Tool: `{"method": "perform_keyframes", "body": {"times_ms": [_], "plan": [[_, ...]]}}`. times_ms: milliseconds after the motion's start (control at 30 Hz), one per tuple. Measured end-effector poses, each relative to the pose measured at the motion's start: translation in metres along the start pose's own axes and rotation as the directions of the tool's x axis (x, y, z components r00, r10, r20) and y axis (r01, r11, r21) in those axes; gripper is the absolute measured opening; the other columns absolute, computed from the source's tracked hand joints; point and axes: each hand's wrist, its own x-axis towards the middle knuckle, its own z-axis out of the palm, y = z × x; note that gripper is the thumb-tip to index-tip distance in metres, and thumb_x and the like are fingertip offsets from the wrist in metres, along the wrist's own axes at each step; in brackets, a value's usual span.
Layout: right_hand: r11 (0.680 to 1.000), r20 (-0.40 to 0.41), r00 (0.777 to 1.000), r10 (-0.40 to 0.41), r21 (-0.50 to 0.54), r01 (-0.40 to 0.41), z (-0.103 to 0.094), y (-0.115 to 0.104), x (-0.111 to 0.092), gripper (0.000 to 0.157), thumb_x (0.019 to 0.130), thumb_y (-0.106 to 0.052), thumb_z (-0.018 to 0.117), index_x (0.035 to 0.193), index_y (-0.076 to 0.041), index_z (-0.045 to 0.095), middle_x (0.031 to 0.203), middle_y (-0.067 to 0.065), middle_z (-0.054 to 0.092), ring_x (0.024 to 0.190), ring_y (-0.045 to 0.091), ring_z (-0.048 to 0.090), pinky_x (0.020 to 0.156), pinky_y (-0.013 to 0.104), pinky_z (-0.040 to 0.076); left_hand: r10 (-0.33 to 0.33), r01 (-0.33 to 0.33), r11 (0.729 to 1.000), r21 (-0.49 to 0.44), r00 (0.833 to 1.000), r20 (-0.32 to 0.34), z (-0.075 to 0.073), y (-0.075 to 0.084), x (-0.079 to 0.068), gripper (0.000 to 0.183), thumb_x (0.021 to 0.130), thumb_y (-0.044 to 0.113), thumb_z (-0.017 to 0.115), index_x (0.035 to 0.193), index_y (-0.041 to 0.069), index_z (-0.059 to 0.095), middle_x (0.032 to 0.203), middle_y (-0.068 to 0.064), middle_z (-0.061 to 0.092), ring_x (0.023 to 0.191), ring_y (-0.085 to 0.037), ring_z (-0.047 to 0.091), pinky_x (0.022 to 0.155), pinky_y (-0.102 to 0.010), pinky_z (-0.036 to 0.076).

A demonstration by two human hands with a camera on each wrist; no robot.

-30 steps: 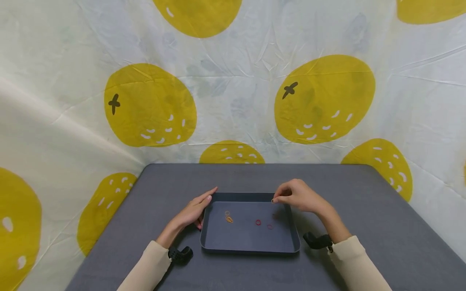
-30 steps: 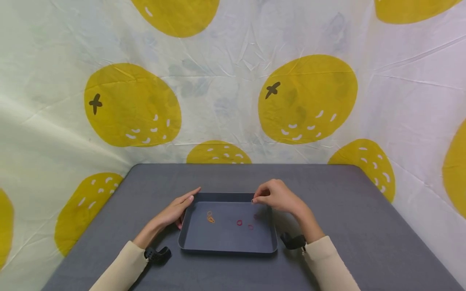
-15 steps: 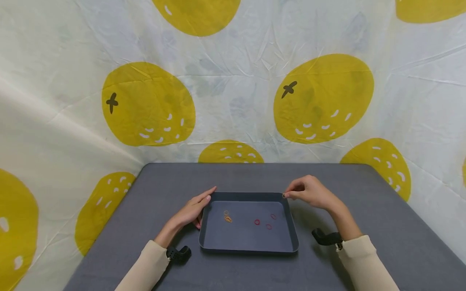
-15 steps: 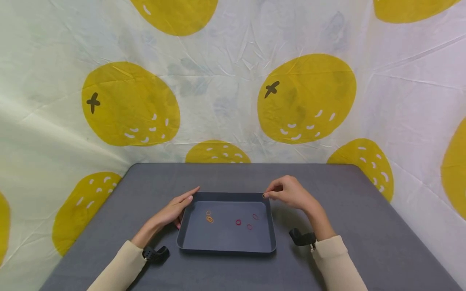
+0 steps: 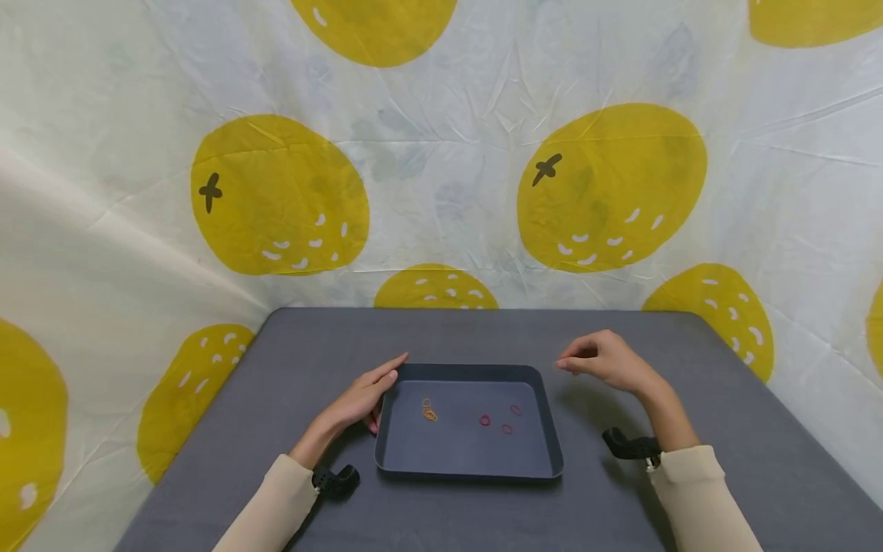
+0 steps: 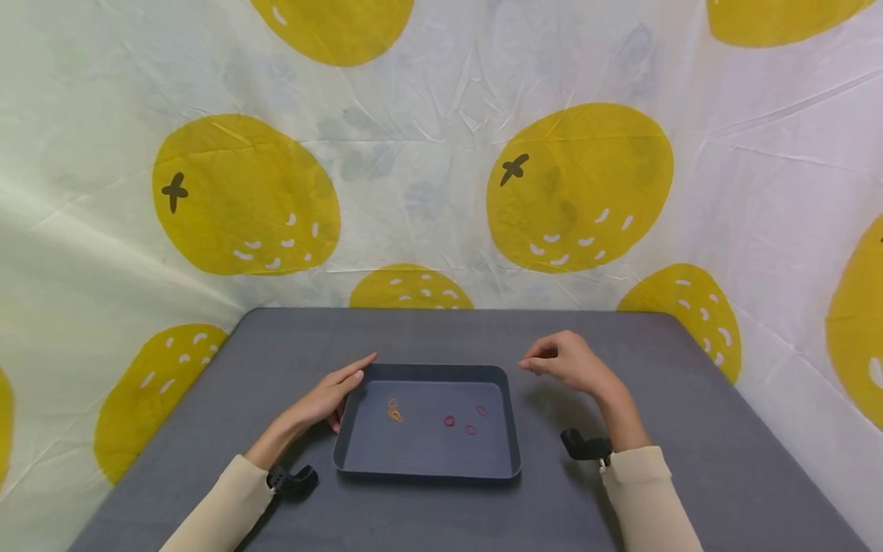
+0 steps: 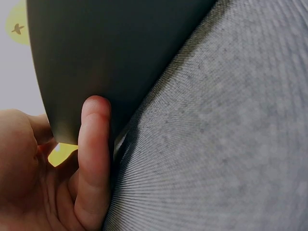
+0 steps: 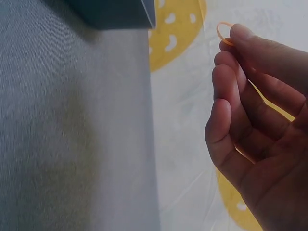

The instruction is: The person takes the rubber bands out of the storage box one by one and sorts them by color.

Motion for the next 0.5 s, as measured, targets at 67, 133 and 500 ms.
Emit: {"method": "perform_keyframes", "body": {"times_ms": [67,133,500], "plan": [[1.000,-0.004,1.000,0.019,0.001,-0.019,-0.002,0.004,-0.001,0.024,0.097,-0.027,0.074,0.102,-0.005,0.081,0.089,0.011,0.075,0.074,0.014,0.063,0.062,0.028,0.051,-0.002,0.002,1.000,-0.001,1.000,-0.003,0.000,0.000,0.000,0.050,0.114,0.039,0.036,0.164,0.036,0.029,0.074,-0.015,0.062,0.042,-0.017,0.057,0.044,-0.039,0.058],[1.000,-0.005,1.000,0.029,0.002,-0.029,-0.004,0.007,-0.002,0.024,0.098,-0.027,0.073,0.102,-0.005,0.080,0.091,0.014,0.075,0.075,0.018,0.064,0.062,0.028,0.051,-0.006,0.005,1.000,-0.002,1.000,-0.013,0.001,0.000,0.000,0.050,0.114,0.040,0.037,0.163,0.037,0.030,0.081,-0.015,0.063,0.042,-0.017,0.057,0.043,-0.039,0.057],[0.997,0.001,0.997,0.081,0.011,-0.081,-0.005,0.030,-0.004,0.026,0.098,-0.026,0.073,0.102,-0.001,0.080,0.088,0.017,0.073,0.073,0.030,0.059,0.061,0.027,0.045,-0.013,0.013,1.000,-0.001,1.000,-0.019,0.002,-0.001,0.002,0.049,0.114,0.038,0.037,0.163,0.037,0.031,0.054,-0.006,0.052,0.040,-0.016,0.054,0.041,-0.039,0.056]]}}
